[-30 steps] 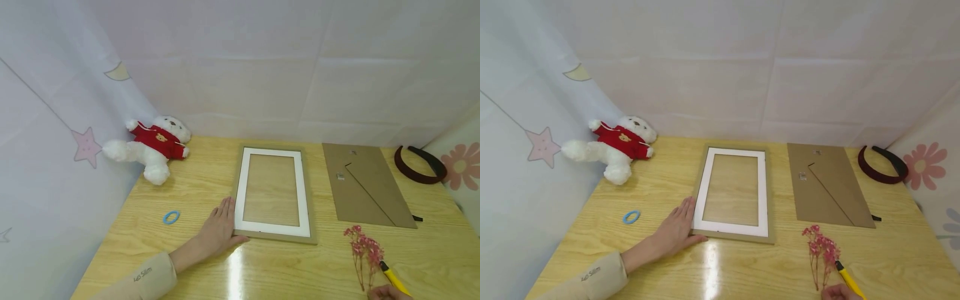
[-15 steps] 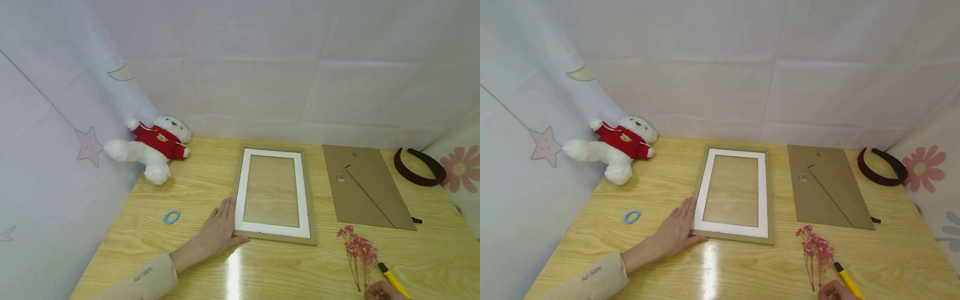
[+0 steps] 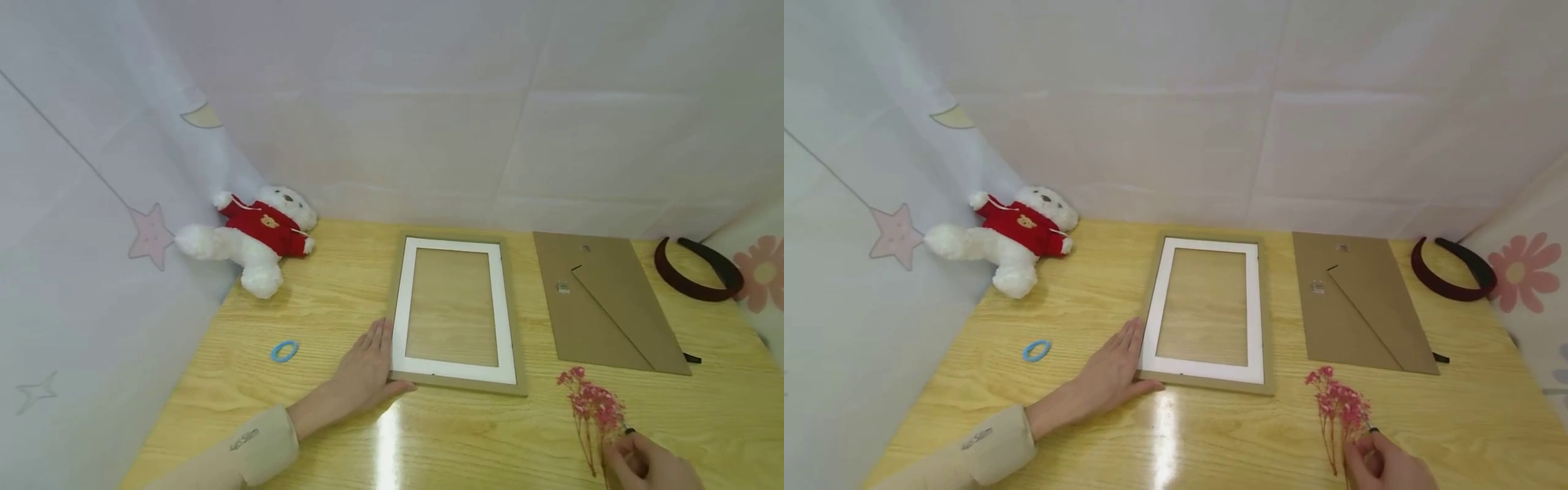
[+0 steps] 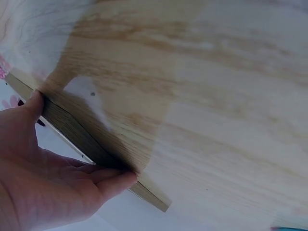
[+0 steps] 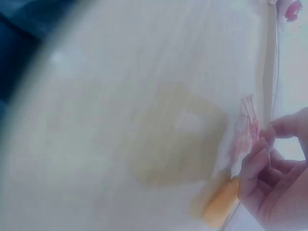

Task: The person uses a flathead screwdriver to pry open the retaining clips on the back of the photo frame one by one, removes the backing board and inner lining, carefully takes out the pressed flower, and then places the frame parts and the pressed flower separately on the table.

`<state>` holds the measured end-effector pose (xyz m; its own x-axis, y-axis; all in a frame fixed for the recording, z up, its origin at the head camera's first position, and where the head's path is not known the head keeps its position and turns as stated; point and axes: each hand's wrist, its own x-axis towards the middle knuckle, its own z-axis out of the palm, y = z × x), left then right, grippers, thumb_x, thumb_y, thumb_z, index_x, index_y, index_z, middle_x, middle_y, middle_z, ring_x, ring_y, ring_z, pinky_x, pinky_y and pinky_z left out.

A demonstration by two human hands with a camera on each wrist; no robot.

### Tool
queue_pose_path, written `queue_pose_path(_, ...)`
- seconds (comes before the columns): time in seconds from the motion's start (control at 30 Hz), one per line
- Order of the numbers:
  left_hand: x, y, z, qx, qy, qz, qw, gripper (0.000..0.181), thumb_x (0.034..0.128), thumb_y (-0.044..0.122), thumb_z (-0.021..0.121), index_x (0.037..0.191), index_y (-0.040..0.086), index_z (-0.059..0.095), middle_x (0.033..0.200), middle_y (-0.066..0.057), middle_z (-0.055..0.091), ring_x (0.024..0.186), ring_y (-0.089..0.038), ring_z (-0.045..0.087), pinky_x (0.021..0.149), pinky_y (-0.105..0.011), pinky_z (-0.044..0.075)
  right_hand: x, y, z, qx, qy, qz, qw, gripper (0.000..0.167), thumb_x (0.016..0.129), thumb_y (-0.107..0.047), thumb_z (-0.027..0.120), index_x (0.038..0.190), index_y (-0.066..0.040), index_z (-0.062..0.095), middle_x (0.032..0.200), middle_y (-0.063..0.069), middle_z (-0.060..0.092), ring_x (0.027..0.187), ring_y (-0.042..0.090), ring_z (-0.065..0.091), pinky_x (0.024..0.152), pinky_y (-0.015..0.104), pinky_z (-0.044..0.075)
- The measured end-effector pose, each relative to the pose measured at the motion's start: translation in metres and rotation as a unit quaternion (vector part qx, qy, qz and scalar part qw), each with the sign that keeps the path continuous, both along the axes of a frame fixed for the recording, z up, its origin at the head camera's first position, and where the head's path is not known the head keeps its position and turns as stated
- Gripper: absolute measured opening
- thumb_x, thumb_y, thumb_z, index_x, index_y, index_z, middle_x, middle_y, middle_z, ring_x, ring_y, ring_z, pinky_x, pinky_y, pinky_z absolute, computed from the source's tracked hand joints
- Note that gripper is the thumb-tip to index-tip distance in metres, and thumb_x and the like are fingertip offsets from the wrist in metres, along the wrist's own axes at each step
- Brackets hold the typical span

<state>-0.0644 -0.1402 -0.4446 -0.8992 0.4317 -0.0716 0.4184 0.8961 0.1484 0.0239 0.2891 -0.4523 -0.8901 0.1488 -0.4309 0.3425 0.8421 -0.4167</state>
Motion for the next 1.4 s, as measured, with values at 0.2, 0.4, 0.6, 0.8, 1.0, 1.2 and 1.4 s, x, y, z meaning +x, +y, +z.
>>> queue_pose_path(0.2, -0.005, 0.008, 0.001, -0.010, 0.021, -0.007, 0.9997, 0.109, 0.0867, 0.068, 0.053, 0.145, -0.018, 0.022, 0.149, -0.034, 0.027, 0.139, -0.042, 0.029, 0.112, -0.044, 0.030, -0.012, -0.005, 0.017, 0.010, 0.064, 0.026, 0.9976, 0.038, 0.097, -0.043, 0.055, 0.090, -0.008, 0.066, 0.062, -0.003, 0.054, 0.052, 0.013, 0.047, 0.049, 0.026, 0.036)
queue_pose_path(0.4, -0.006, 0.019, -0.001, -0.025, 0.014, -0.014, 0.9995, 0.108, 0.0872, 0.070, 0.050, 0.144, -0.018, 0.024, 0.149, -0.034, 0.027, 0.139, -0.042, 0.029, 0.110, -0.043, 0.033, -0.022, -0.008, 0.026, 0.034, 0.103, 0.067, 0.9919, 0.031, 0.096, -0.038, 0.059, 0.086, -0.009, 0.065, 0.063, -0.004, 0.054, 0.054, 0.013, 0.046, 0.050, 0.027, 0.035)
queue_pose_path(0.6, -0.007, 0.025, -0.003, -0.022, 0.011, 0.003, 0.9997, 0.110, 0.0856, 0.072, 0.050, 0.145, -0.017, 0.025, 0.150, -0.033, 0.027, 0.139, -0.041, 0.030, 0.108, -0.045, 0.036, -0.035, -0.013, 0.023, 0.030, 0.055, 0.115, 0.9914, 0.031, 0.089, -0.041, 0.068, 0.095, -0.011, 0.066, 0.072, -0.007, 0.059, 0.063, 0.010, 0.054, 0.056, 0.029, 0.044)
queue_pose_path(0.8, -0.008, 0.028, -0.002, -0.029, 0.005, 0.008, 0.9995, 0.112, 0.0844, 0.074, 0.049, 0.146, -0.016, 0.024, 0.151, -0.032, 0.025, 0.140, -0.040, 0.028, 0.109, -0.044, 0.035, -0.036, -0.023, 0.013, 0.030, 0.022, 0.138, 0.9898, 0.031, 0.087, -0.040, 0.072, 0.092, -0.012, 0.061, 0.067, -0.005, 0.053, 0.059, 0.013, 0.047, 0.053, 0.028, 0.038)
queue_pose_path(1.0, -0.008, 0.028, -0.001, -0.038, 0.011, 0.007, 0.9992, 0.112, 0.0846, 0.074, 0.048, 0.146, -0.016, 0.024, 0.151, -0.032, 0.027, 0.140, -0.040, 0.029, 0.109, -0.044, 0.036, -0.044, -0.031, 0.012, 0.025, 0.028, 0.142, 0.9891, 0.017, 0.087, -0.024, 0.071, 0.092, -0.010, 0.061, 0.070, -0.005, 0.054, 0.063, 0.013, 0.048, 0.055, 0.028, 0.040)
queue_pose_path(1.2, -0.008, 0.029, -0.003, -0.030, 0.006, 0.013, 0.9994, 0.112, 0.0838, 0.074, 0.051, 0.146, -0.016, 0.023, 0.151, -0.032, 0.027, 0.140, -0.040, 0.029, 0.109, -0.045, 0.035, -0.053, -0.030, 0.012, 0.001, 0.052, 0.146, 0.9880, 0.008, 0.088, -0.013, 0.069, 0.091, -0.009, 0.062, 0.069, -0.005, 0.056, 0.063, 0.012, 0.049, 0.053, 0.025, 0.041)
queue_pose_path(1.4, -0.007, 0.028, -0.002, -0.033, 0.008, 0.011, 0.9994, 0.112, 0.0845, 0.074, 0.050, 0.146, -0.016, 0.023, 0.151, -0.032, 0.026, 0.140, -0.040, 0.029, 0.109, -0.044, 0.035, -0.059, -0.026, 0.010, -0.007, 0.095, 0.157, 0.9830, 0.007, 0.088, -0.013, 0.069, 0.090, -0.010, 0.062, 0.067, -0.006, 0.055, 0.059, 0.008, 0.047, 0.051, 0.023, 0.040)
